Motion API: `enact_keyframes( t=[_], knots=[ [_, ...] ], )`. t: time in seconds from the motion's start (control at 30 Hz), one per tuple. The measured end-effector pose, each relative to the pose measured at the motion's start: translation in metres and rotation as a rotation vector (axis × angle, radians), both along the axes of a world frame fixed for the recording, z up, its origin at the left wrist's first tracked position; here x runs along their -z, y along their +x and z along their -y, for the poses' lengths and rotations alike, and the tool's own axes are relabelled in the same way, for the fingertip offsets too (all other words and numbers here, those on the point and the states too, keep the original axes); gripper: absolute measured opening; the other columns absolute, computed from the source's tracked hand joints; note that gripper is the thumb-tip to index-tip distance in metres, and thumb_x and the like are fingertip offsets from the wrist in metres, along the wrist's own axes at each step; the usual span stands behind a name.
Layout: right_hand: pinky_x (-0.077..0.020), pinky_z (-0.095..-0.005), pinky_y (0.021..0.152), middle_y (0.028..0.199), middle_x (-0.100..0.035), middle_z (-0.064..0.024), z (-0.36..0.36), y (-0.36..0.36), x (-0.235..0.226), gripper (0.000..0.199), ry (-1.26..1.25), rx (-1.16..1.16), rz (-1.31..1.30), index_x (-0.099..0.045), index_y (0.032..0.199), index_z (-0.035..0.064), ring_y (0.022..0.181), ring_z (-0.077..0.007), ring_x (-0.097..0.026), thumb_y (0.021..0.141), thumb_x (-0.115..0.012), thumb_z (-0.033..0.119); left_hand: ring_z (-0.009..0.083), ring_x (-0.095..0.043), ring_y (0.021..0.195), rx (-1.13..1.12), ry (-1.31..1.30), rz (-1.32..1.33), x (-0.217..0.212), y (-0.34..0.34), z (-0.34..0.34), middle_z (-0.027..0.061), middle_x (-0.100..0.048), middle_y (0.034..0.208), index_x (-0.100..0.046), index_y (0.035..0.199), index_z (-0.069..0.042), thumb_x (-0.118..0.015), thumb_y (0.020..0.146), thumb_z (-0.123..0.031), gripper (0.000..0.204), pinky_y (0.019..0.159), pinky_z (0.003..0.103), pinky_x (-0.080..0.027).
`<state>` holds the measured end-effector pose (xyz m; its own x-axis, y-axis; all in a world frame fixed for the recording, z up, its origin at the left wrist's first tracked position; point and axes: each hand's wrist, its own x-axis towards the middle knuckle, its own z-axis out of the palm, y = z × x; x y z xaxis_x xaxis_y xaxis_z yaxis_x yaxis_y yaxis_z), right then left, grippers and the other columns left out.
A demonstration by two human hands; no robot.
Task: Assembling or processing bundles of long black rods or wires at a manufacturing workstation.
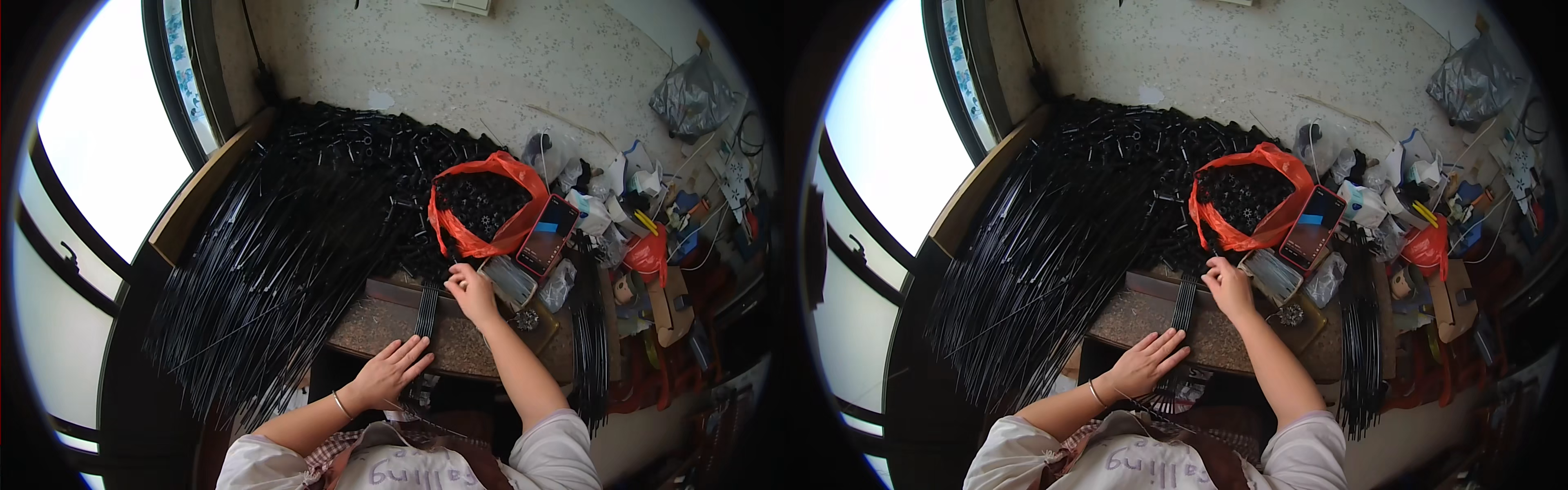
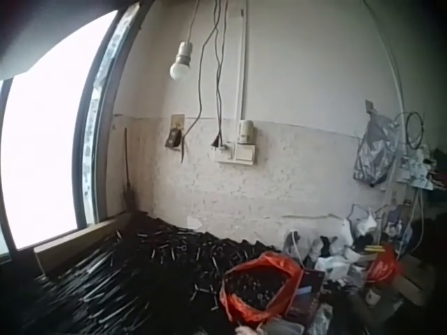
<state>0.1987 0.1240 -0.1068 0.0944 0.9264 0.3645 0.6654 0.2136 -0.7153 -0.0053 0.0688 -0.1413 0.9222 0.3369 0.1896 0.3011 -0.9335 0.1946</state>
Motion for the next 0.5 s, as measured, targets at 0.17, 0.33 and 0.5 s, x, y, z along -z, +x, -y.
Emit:
enact_keyframes(
  t=[0.17, 0.33, 0.5],
  knots=[
    [-0.0409, -0.0327, 0.059, 0.069, -0.050, -0.0084, 0.020, 0.050, -0.022, 0.011, -0.120, 0.306, 0.576, -0.055, 0.068, 0.0033, 0.067, -0.0249, -0.049, 0.060, -0.059, 0.010, 0.0267, -0.020, 0.115, -0.052, -0.130, 0.012, 0.001, -0.003, -0.002, 0.0166, -0.019, 0.124, -0.027, 0.117, -0.004, -0.046, 0.058, -0.014, 0.062, 0.092, 0.036, -0.018],
    [-0.0393, -0.0331, 0.061, 0.068, -0.048, -0.0081, 0.017, 0.078, -0.001, 0.007, -0.083, 0.189, 0.628, -0.055, 0.063, 0.0030, 0.071, -0.0251, -0.047, 0.059, -0.058, 0.007, 0.0272, -0.021, 0.114, -0.024, -0.068, -0.035, 0.009, 0.003, -0.011, 0.0170, -0.021, 0.123, -0.030, 0.115, -0.002, -0.051, 0.061, -0.042, 0.070, 0.091, 0.038, -0.018],
    [-0.0389, -0.0325, 0.059, 0.067, -0.046, -0.0089, 0.003, 0.075, -0.001, 0.005, 0.077, 0.211, 0.633, -0.053, 0.069, 0.0023, 0.069, -0.0250, -0.047, 0.064, -0.053, 0.005, 0.0267, -0.020, 0.115, -0.009, -0.066, -0.049, 0.020, 0.008, -0.018, 0.0168, -0.021, 0.123, -0.031, 0.114, -0.003, -0.051, 0.061, -0.041, 0.068, 0.091, 0.038, -0.018]
  ],
)
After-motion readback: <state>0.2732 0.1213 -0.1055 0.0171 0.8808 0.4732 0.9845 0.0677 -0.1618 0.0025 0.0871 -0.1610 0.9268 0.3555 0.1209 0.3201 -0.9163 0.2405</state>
